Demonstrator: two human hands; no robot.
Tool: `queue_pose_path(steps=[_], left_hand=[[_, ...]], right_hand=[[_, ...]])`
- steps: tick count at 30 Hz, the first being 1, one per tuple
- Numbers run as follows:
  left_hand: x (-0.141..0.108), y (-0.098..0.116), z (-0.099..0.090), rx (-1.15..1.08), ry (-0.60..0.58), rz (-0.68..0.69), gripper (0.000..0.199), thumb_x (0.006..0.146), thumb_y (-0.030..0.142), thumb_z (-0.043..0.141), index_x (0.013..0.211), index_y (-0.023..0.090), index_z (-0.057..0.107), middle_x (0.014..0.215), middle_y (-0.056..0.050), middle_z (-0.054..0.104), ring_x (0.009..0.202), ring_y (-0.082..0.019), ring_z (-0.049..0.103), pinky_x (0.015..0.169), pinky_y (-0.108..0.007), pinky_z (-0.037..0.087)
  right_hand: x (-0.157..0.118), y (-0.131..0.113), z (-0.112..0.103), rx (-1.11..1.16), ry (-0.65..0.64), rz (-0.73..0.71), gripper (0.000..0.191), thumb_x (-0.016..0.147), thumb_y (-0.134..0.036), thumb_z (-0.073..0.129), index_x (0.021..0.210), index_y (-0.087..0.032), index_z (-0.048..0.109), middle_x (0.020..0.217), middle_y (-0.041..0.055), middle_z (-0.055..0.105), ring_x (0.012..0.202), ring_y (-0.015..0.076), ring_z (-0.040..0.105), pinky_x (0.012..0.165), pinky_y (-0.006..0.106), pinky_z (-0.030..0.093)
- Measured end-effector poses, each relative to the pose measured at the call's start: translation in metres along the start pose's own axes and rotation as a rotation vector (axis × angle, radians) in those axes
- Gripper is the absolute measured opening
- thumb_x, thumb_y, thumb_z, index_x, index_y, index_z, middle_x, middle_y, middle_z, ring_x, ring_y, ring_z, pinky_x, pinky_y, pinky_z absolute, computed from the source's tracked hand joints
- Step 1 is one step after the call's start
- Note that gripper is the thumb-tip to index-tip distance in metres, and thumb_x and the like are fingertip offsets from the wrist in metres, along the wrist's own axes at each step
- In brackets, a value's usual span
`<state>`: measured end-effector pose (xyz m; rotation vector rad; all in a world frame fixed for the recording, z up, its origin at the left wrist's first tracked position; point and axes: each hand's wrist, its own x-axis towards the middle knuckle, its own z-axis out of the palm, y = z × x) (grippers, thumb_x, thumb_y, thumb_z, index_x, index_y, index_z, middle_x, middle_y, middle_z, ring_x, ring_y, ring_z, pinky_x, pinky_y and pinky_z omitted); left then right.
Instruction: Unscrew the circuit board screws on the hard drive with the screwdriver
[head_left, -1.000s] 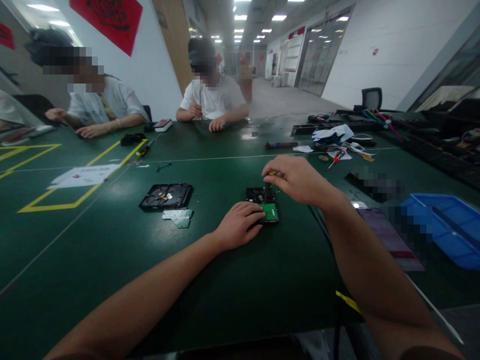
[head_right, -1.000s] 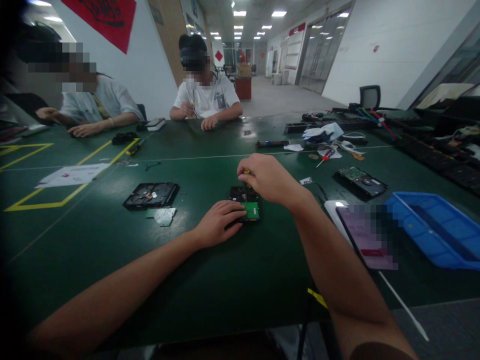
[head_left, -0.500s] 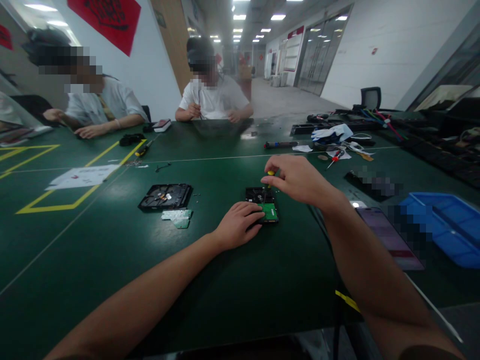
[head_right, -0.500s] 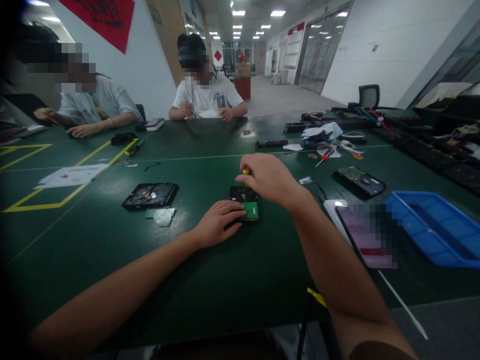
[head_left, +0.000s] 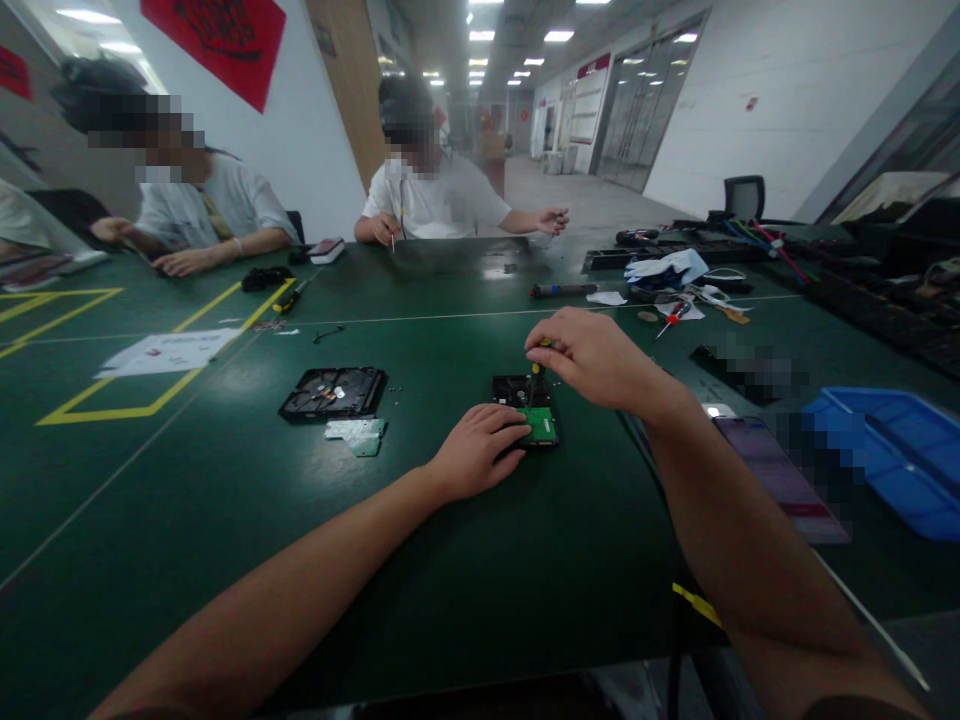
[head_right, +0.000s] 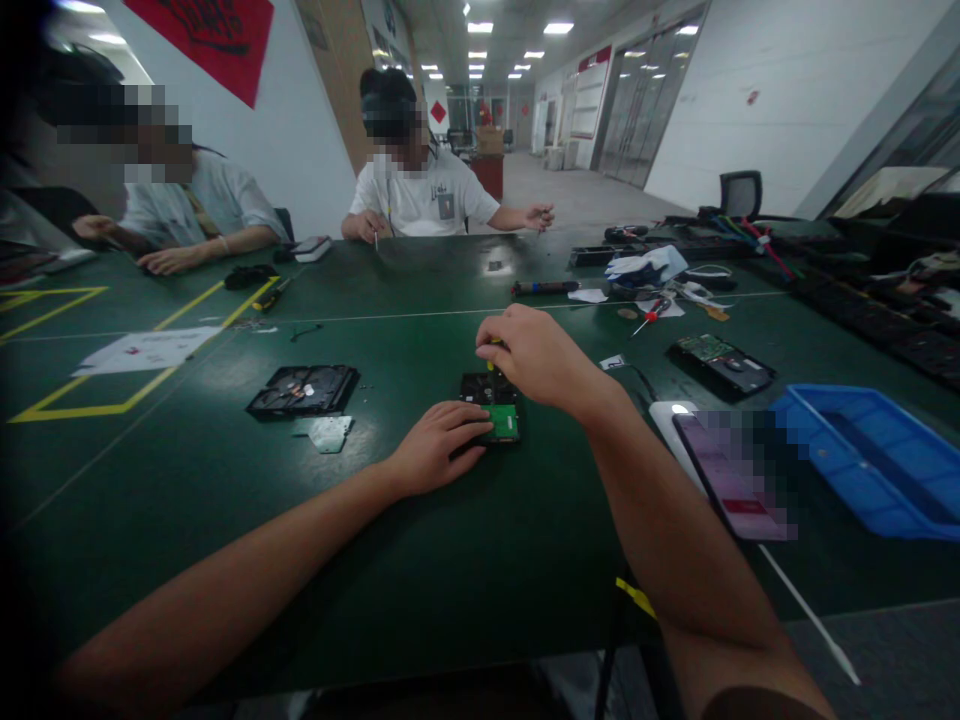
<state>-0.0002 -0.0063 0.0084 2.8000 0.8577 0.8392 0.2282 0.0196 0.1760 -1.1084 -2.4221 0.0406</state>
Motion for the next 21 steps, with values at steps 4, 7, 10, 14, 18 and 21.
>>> queue_pose_path(steps=[4,7,10,14,18,21], left_hand=[[0.0006,0.0008,-0.0012,-0.004,-0.007,-0.009,0.036,0.105,0.034,0.062,0.140,0.024,0.067,0.141,-0.011,0.069,0.136,-0.031,0.062,0.117,-0.056,0.050],[0.0009,0.0015,-0.0019,-0.011,-0.011,-0.016,0.036,0.105,0.034,0.061,0.139,0.025,0.067,0.141,-0.011,0.069,0.136,-0.031,0.062,0.117,-0.056,0.050],[0.0005,0.0014,-0.0015,-0.010,-0.004,-0.015,0.036,0.105,0.034,0.062,0.139,0.025,0.067,0.141,-0.010,0.069,0.137,-0.031,0.062,0.117,-0.056,0.049],[-0.0003,0.0007,-0.0006,-0.003,0.006,-0.007,0.036,0.105,0.034,0.062,0.139,0.024,0.067,0.141,-0.011,0.069,0.136,-0.031,0.062,0.117,-0.055,0.050],[-0.0001,0.0004,-0.0010,-0.007,-0.001,-0.003,0.037,0.105,0.033,0.062,0.140,0.024,0.067,0.140,-0.011,0.069,0.136,-0.031,0.062,0.116,-0.056,0.050],[0.0003,0.0004,-0.0011,-0.016,0.005,-0.004,0.038,0.104,0.033,0.063,0.140,0.026,0.067,0.139,-0.011,0.069,0.135,-0.031,0.063,0.115,-0.056,0.051]], right_hand=[[-0.0008,0.0002,-0.0026,0.046,-0.020,-0.014,0.020,0.097,-0.017,0.061,0.107,-0.019,0.078,0.109,0.0093,0.080,0.098,0.0241,0.070,0.090,0.036,0.048],[-0.0021,-0.0005,-0.0031,0.076,-0.041,-0.011,0.029,0.095,-0.012,0.057,0.116,-0.019,0.076,0.115,0.0083,0.080,0.097,0.0234,0.071,0.088,0.035,0.049],[-0.0024,-0.0006,-0.0027,0.041,-0.015,0.010,0.026,0.095,-0.013,0.057,0.114,-0.019,0.074,0.115,0.0100,0.080,0.099,0.0249,0.071,0.090,0.037,0.048],[-0.0018,0.0010,-0.0021,-0.008,-0.004,0.063,0.015,0.097,-0.025,0.066,0.108,-0.017,0.072,0.103,0.0099,0.079,0.084,0.0235,0.068,0.081,0.037,0.047],[-0.0009,0.0027,-0.0015,-0.020,0.008,0.050,0.016,0.096,-0.033,0.072,0.101,-0.018,0.073,0.099,0.0088,0.078,0.080,0.0220,0.065,0.079,0.036,0.044],[-0.0010,0.0030,-0.0018,-0.014,0.009,0.032,0.014,0.096,-0.033,0.072,0.100,-0.020,0.075,0.099,0.0076,0.077,0.083,0.0219,0.066,0.081,0.035,0.044]])
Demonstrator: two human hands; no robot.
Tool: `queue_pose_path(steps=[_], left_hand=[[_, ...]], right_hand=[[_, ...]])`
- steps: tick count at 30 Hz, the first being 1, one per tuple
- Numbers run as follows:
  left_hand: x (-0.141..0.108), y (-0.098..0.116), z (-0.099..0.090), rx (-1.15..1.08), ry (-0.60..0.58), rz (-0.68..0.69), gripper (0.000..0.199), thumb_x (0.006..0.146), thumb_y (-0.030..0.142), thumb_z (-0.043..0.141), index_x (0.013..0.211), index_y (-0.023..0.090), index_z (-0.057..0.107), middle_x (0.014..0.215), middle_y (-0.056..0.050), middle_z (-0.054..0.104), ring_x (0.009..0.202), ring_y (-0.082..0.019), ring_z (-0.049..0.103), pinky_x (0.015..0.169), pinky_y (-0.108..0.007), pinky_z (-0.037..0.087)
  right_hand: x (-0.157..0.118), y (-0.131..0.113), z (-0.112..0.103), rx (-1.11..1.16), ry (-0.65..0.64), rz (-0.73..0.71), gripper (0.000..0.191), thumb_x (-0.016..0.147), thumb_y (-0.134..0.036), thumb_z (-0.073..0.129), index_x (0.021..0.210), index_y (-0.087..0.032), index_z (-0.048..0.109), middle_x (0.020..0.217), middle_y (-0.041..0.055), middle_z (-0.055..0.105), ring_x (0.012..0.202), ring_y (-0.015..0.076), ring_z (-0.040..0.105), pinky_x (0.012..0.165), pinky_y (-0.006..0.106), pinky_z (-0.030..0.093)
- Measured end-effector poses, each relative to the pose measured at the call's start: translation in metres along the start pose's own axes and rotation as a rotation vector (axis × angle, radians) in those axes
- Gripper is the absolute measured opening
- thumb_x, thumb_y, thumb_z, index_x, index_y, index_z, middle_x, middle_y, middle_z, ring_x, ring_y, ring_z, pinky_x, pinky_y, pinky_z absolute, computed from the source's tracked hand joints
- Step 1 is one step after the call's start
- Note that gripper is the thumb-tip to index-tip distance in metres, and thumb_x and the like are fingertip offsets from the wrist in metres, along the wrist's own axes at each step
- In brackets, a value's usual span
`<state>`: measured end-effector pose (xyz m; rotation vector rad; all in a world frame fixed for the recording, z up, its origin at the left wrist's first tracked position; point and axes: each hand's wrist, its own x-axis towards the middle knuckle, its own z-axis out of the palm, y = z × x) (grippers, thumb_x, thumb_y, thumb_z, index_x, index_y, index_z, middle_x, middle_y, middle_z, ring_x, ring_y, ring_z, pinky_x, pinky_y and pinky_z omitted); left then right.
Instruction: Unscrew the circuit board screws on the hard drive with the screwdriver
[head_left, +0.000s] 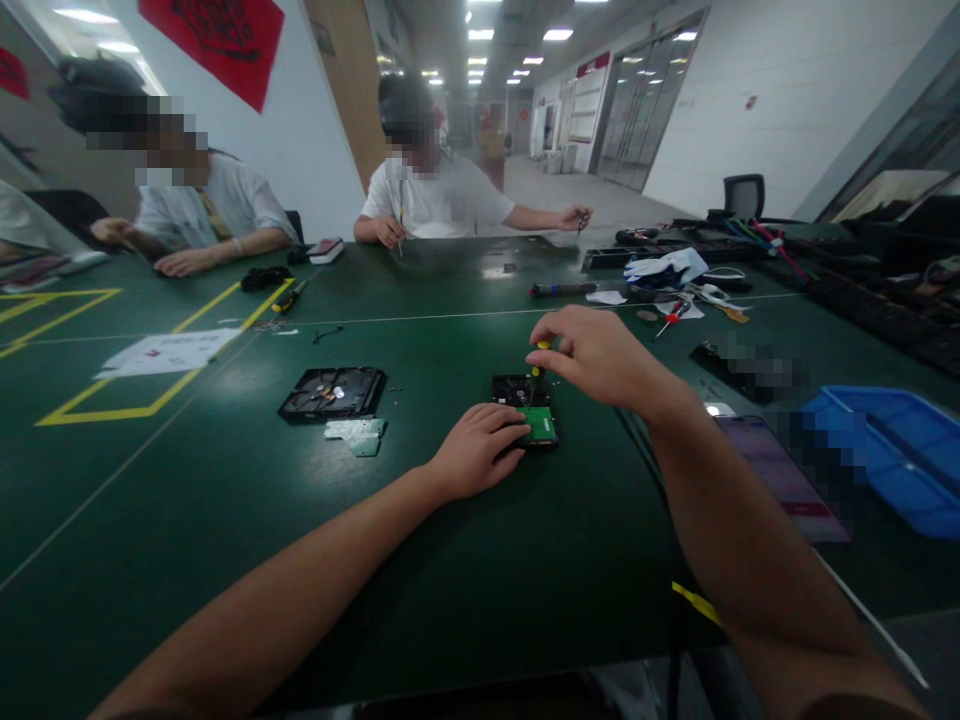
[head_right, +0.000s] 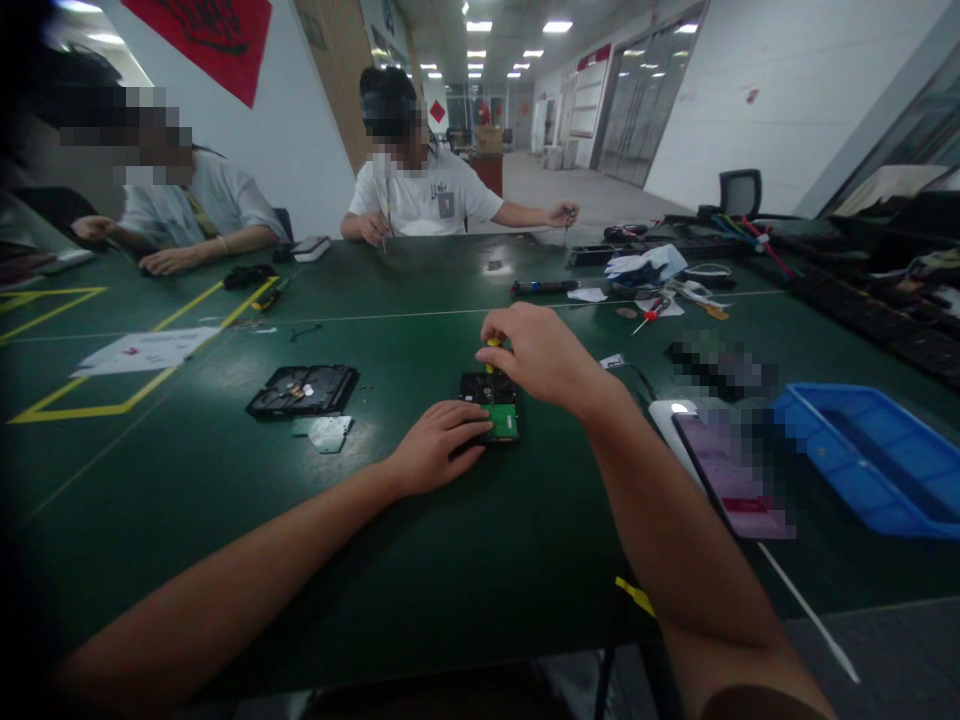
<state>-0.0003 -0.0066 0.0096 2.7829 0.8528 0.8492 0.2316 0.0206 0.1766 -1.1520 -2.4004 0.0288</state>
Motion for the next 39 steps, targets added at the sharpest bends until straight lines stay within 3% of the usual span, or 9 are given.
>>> queue_pose_path(steps=[7,11,19,22,26,30,34,39], left_hand=[[0.0001,0.0002,0.0001,0.004,-0.006,-0.006,0.036,0.105,0.034,0.061,0.140,0.025,0.067,0.141,-0.011,0.069,0.136,-0.031,0.062,0.117,-0.055,0.050],[0.0001,0.0005,-0.0007,0.012,-0.014,-0.004,0.036,0.106,0.035,0.060,0.139,0.024,0.067,0.141,-0.011,0.068,0.136,-0.031,0.062,0.117,-0.055,0.050],[0.0002,0.0006,-0.0002,0.012,-0.009,-0.005,0.035,0.106,0.035,0.061,0.139,0.025,0.067,0.141,-0.010,0.068,0.136,-0.031,0.062,0.117,-0.056,0.050],[0.0002,0.0006,-0.0002,0.014,-0.004,0.002,0.035,0.106,0.035,0.061,0.138,0.023,0.067,0.141,-0.011,0.069,0.136,-0.031,0.062,0.116,-0.055,0.050],[0.0002,0.0007,0.0000,0.016,0.004,0.004,0.035,0.106,0.034,0.061,0.138,0.023,0.067,0.140,-0.011,0.069,0.135,-0.031,0.063,0.116,-0.056,0.050],[0.0000,0.0001,0.0009,0.014,0.013,0.012,0.035,0.105,0.033,0.062,0.138,0.022,0.068,0.140,-0.012,0.069,0.135,-0.031,0.063,0.116,-0.055,0.051],[-0.0003,-0.0004,0.0010,0.018,0.010,0.012,0.035,0.105,0.034,0.062,0.138,0.023,0.067,0.141,-0.011,0.069,0.135,-0.031,0.063,0.116,-0.055,0.050],[-0.0004,-0.0004,0.0009,0.020,0.008,0.010,0.035,0.106,0.034,0.061,0.139,0.023,0.067,0.141,-0.011,0.069,0.136,-0.031,0.062,0.117,-0.055,0.050]], right_hand=[[-0.0024,-0.0016,-0.0001,0.034,-0.037,-0.023,0.030,0.095,-0.015,0.058,0.119,-0.018,0.076,0.113,0.0087,0.080,0.085,0.0213,0.067,0.080,0.035,0.046],[-0.0024,-0.0018,0.0014,0.041,-0.035,-0.028,0.027,0.093,-0.015,0.058,0.113,-0.015,0.076,0.109,0.0108,0.079,0.085,0.0223,0.067,0.081,0.036,0.047],[-0.0018,-0.0026,-0.0005,0.056,-0.048,-0.035,0.017,0.097,-0.018,0.061,0.106,-0.020,0.075,0.107,0.0082,0.078,0.089,0.0222,0.068,0.085,0.035,0.047],[-0.0016,-0.0014,-0.0011,-0.033,-0.034,-0.002,0.013,0.098,-0.027,0.067,0.103,-0.019,0.075,0.100,0.0088,0.077,0.085,0.0232,0.067,0.081,0.036,0.044],[0.0000,-0.0002,-0.0005,-0.091,-0.033,0.018,0.021,0.098,-0.041,0.072,0.099,-0.020,0.075,0.091,0.0077,0.076,0.083,0.0243,0.065,0.076,0.035,0.041],[-0.0005,0.0000,-0.0001,-0.041,-0.035,0.000,0.015,0.098,-0.030,0.069,0.104,-0.018,0.076,0.100,0.0089,0.078,0.082,0.0226,0.066,0.079,0.035,0.042],[-0.0022,-0.0006,0.0008,0.062,-0.038,0.000,0.022,0.094,-0.019,0.064,0.113,-0.016,0.075,0.103,0.0087,0.079,0.082,0.0212,0.067,0.079,0.034,0.045],[-0.0010,-0.0030,0.0008,0.069,-0.035,-0.035,0.015,0.098,-0.025,0.064,0.104,-0.018,0.076,0.103,0.0082,0.077,0.085,0.0208,0.067,0.080,0.033,0.045]])
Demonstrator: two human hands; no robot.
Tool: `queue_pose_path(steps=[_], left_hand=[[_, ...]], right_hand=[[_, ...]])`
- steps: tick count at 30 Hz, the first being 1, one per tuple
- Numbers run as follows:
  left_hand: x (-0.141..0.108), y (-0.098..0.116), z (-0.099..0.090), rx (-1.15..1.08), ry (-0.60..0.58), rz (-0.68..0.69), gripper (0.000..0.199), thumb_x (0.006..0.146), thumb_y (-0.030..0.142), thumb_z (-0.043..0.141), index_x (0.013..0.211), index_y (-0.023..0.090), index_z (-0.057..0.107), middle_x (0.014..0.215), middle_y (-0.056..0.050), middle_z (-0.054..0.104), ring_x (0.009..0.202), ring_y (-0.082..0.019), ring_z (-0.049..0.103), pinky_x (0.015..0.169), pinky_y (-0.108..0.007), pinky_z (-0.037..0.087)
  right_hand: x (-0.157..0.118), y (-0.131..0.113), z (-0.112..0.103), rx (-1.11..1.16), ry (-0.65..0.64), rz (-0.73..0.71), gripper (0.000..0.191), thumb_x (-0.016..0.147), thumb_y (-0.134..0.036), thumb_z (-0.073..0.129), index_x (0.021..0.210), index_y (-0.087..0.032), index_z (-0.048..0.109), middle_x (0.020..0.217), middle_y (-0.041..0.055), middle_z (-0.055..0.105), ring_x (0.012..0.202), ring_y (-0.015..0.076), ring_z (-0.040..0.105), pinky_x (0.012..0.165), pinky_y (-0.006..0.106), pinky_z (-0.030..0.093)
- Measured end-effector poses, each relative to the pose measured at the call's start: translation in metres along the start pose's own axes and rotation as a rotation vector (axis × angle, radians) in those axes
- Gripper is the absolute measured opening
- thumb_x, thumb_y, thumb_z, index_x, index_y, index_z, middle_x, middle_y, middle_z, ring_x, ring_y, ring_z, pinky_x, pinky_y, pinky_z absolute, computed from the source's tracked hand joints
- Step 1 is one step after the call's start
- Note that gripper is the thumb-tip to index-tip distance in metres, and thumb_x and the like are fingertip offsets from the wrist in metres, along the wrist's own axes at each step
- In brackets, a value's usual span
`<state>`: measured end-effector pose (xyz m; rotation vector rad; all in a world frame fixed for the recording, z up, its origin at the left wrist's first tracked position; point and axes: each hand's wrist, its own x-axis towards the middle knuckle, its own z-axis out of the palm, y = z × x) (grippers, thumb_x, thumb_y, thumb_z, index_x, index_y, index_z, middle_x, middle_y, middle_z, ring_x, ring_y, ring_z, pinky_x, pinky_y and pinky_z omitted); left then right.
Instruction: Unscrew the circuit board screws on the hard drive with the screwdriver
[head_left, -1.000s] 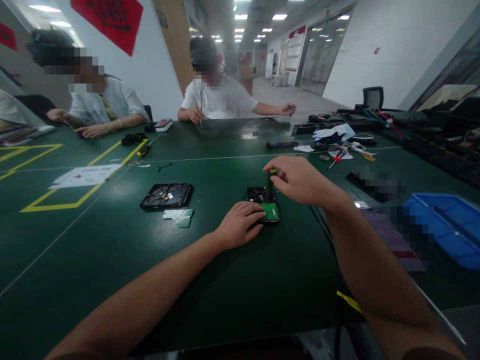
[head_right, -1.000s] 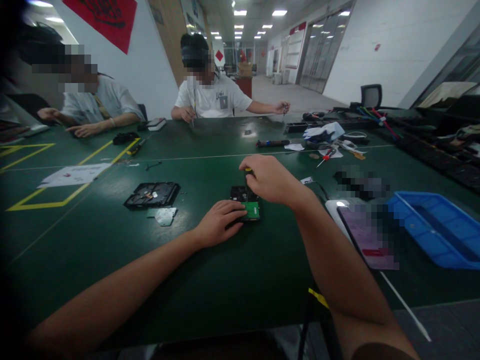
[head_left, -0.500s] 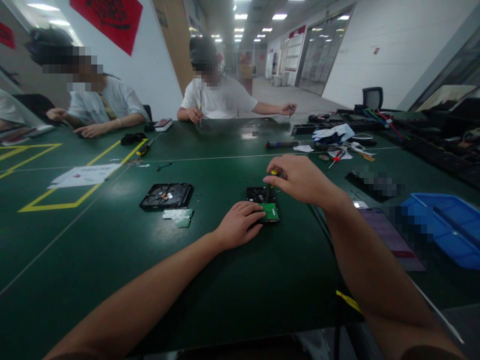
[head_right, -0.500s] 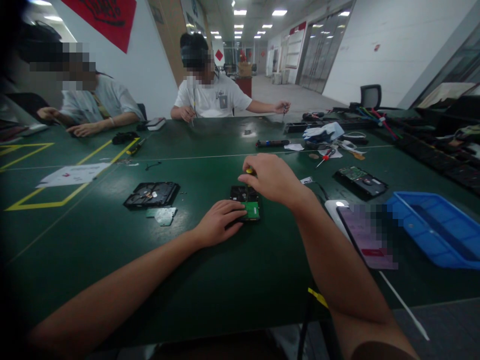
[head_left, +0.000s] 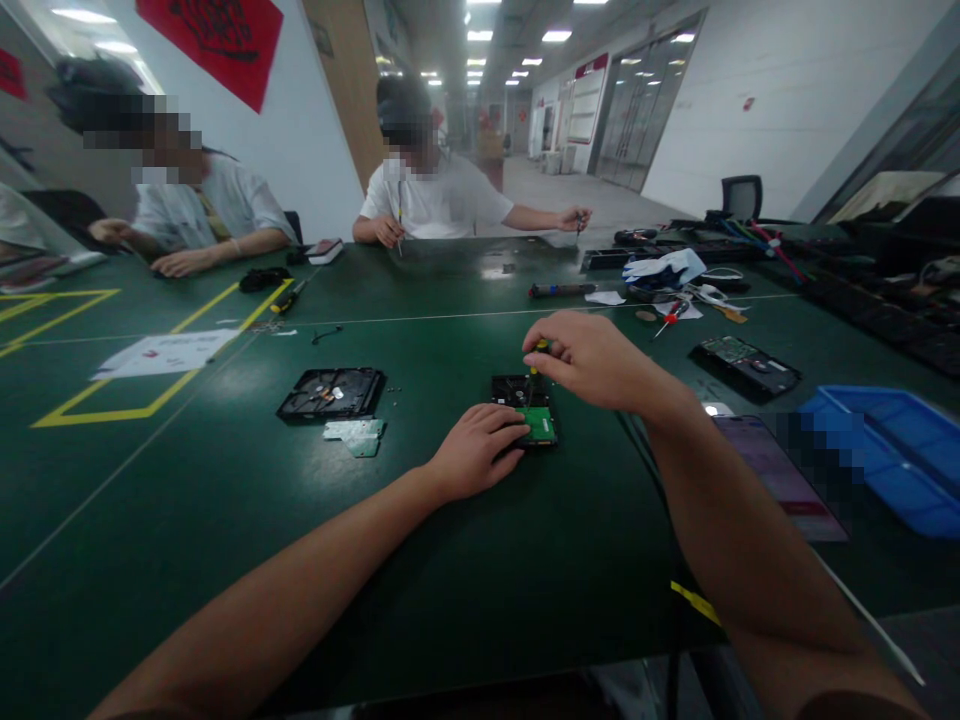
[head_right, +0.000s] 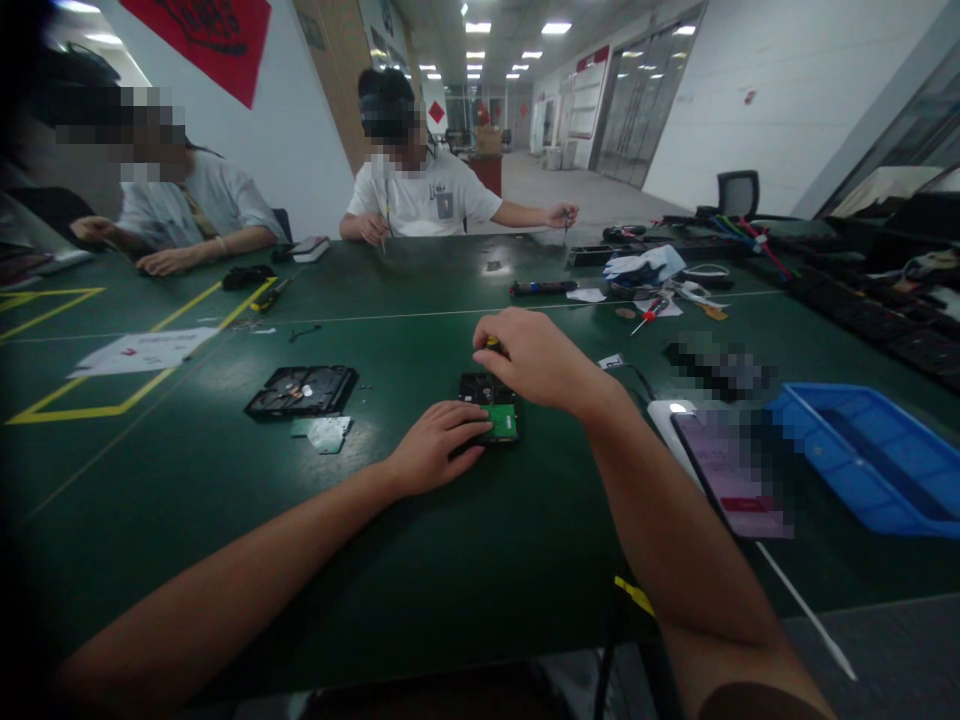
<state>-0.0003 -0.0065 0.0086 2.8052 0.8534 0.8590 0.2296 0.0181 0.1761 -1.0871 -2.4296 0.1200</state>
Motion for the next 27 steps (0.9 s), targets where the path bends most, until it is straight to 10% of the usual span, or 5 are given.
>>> queue_pose_path(steps=[27], left_hand=[[-0.0003,-0.0002,0.0011,0.001,0.005,-0.004,0.036,0.106,0.035,0.062,0.139,0.023,0.068,0.140,-0.012,0.069,0.136,-0.031,0.062,0.117,-0.056,0.050]], right_hand=[[0.0001,-0.0028,-0.0032,-0.037,-0.021,0.002,0.014,0.095,-0.026,0.070,0.102,-0.019,0.080,0.100,0.0071,0.080,0.085,0.0211,0.069,0.080,0.033,0.044]])
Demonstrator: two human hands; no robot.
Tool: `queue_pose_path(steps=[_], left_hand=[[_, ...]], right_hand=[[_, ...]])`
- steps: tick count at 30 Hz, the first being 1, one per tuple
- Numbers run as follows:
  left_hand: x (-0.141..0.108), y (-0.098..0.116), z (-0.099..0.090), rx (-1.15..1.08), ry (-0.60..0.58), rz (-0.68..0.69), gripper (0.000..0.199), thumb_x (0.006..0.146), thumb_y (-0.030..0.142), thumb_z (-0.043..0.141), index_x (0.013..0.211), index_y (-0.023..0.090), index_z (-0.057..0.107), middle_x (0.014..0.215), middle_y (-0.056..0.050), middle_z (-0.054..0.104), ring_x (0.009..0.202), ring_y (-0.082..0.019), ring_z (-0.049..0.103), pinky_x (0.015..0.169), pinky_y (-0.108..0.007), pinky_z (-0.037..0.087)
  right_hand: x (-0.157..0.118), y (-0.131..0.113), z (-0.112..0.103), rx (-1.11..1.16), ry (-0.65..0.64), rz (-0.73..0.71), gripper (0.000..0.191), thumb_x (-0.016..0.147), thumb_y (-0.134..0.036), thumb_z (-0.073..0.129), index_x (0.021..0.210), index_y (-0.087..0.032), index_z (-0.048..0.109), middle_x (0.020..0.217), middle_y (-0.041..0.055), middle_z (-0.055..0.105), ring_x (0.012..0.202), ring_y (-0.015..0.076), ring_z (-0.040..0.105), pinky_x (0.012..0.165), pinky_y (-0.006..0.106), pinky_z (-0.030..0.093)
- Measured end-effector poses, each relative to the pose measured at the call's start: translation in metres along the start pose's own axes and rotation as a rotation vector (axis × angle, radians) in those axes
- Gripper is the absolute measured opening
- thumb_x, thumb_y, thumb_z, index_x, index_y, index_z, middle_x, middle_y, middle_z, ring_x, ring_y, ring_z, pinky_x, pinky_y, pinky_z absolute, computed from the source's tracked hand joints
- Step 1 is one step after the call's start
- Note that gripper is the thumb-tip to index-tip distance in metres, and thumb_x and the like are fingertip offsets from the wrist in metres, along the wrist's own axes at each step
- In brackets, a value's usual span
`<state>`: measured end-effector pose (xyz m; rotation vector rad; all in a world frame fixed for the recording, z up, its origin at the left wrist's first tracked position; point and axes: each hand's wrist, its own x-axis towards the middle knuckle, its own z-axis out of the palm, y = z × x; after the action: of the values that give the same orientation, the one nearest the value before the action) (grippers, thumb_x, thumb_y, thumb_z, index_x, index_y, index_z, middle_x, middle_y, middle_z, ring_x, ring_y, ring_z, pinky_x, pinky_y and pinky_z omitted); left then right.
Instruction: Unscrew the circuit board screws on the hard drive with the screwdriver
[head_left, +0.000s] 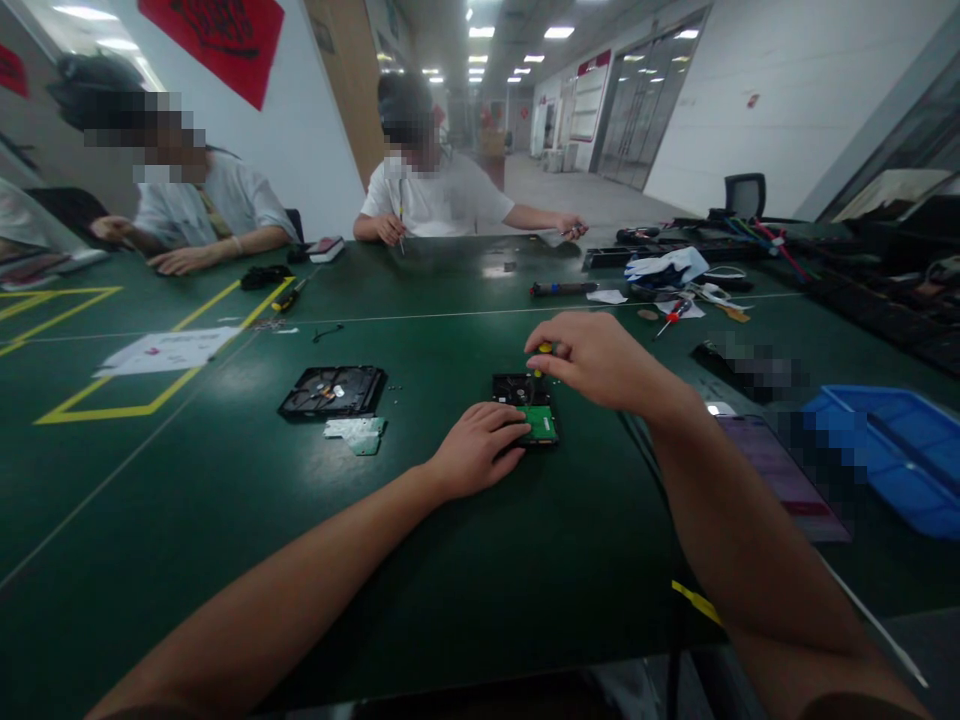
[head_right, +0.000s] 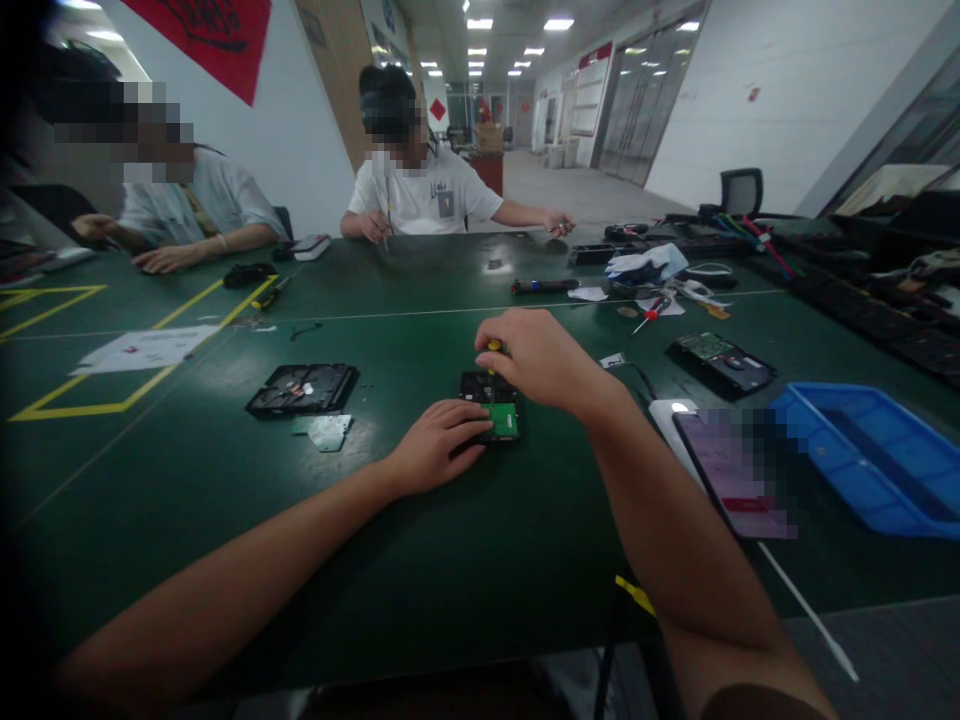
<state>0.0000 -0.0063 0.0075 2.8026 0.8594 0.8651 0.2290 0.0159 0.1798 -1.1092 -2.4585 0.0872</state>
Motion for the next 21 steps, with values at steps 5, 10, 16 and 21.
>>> queue_pose_path(steps=[5,10,16,21], left_hand=[[0.0003,-0.0001,-0.0001,0.008,-0.011,-0.002,0.035,0.106,0.035,0.061,0.138,0.023,0.068,0.141,-0.011,0.069,0.136,-0.031,0.062,0.117,-0.055,0.050],[0.0006,-0.0002,-0.0006,-0.005,-0.017,-0.007,0.037,0.105,0.035,0.062,0.140,0.024,0.067,0.141,-0.011,0.069,0.135,-0.031,0.062,0.116,-0.055,0.050],[0.0010,0.0004,-0.0008,-0.016,-0.016,-0.011,0.036,0.105,0.035,0.061,0.140,0.025,0.067,0.140,-0.011,0.069,0.135,-0.031,0.062,0.116,-0.056,0.050],[0.0005,0.0005,-0.0010,-0.008,-0.022,-0.013,0.036,0.105,0.035,0.061,0.140,0.025,0.067,0.141,-0.011,0.068,0.136,-0.031,0.062,0.116,-0.056,0.050]], right_hand=[[-0.0019,-0.0011,0.0004,0.030,-0.024,-0.007,0.027,0.092,-0.018,0.062,0.114,-0.016,0.078,0.103,0.0076,0.081,0.086,0.0209,0.069,0.080,0.032,0.045],[-0.0014,0.0006,0.0034,-0.003,0.014,0.026,0.021,0.092,-0.021,0.063,0.108,-0.015,0.076,0.103,0.0108,0.078,0.085,0.0221,0.066,0.080,0.033,0.045],[-0.0018,0.0019,0.0016,0.014,-0.007,-0.022,0.021,0.093,-0.018,0.061,0.108,-0.019,0.076,0.107,0.0089,0.076,0.087,0.0220,0.064,0.082,0.035,0.045],[-0.0021,0.0020,0.0012,0.005,-0.010,-0.018,0.020,0.092,-0.018,0.062,0.107,-0.018,0.076,0.106,0.0094,0.076,0.086,0.0218,0.064,0.080,0.034,0.044]])
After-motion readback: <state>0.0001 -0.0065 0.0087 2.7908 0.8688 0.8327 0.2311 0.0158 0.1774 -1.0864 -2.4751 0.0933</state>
